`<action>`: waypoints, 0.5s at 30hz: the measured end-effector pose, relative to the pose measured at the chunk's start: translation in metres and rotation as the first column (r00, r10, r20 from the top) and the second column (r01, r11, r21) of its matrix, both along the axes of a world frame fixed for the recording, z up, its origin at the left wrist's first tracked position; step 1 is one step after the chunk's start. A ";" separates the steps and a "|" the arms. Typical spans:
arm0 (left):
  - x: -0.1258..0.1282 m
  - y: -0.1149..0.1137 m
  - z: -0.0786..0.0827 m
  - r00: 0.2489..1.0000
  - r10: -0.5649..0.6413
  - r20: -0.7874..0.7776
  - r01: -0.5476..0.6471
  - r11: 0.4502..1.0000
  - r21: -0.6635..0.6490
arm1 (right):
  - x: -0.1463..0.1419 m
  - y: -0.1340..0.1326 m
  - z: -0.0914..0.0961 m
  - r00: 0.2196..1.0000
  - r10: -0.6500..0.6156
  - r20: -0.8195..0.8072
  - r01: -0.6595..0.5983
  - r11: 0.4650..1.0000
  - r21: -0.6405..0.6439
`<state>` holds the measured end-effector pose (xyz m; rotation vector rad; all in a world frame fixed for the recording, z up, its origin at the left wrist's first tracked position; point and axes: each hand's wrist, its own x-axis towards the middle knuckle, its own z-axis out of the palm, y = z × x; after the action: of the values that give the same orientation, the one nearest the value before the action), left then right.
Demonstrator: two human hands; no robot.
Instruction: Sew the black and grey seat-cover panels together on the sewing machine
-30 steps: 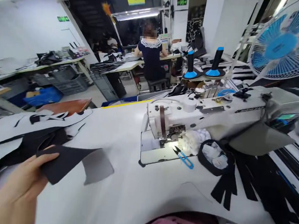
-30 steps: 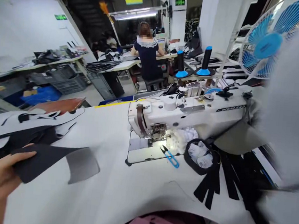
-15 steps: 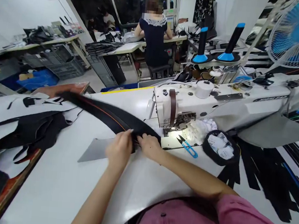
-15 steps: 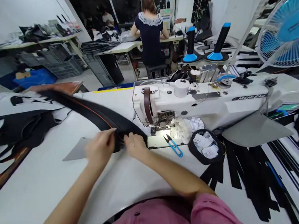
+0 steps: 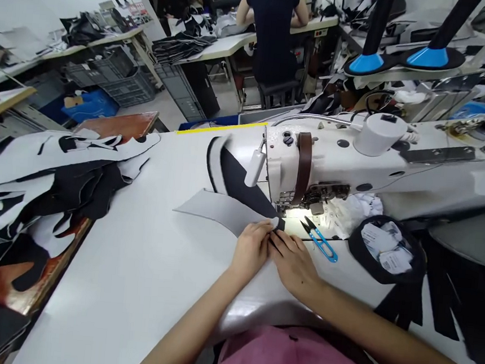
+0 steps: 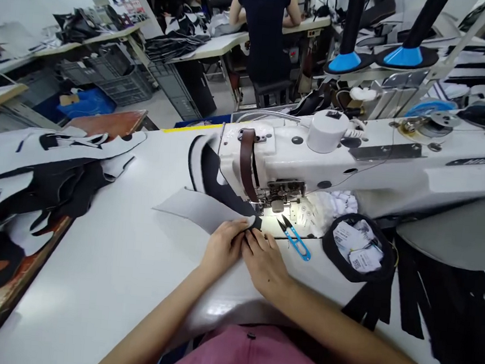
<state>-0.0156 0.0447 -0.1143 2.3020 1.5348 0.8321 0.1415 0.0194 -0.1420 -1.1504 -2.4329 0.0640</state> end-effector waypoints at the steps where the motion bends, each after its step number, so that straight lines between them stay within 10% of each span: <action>1: 0.001 0.004 0.001 0.999 -0.028 0.028 0.029 0.999 -0.015 | -0.002 0.003 0.002 1.000 -0.005 0.007 0.005 1.000 -0.013; 15: 0.012 0.018 0.005 0.957 -0.118 -0.266 0.132 0.991 0.034 | 0.006 -0.002 0.001 0.995 -0.021 -0.096 0.032 0.994 0.109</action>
<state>-0.0037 0.0625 -0.1091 2.6038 1.4612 0.5570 0.1479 0.0171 -0.1414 -1.1055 -2.3073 -0.0235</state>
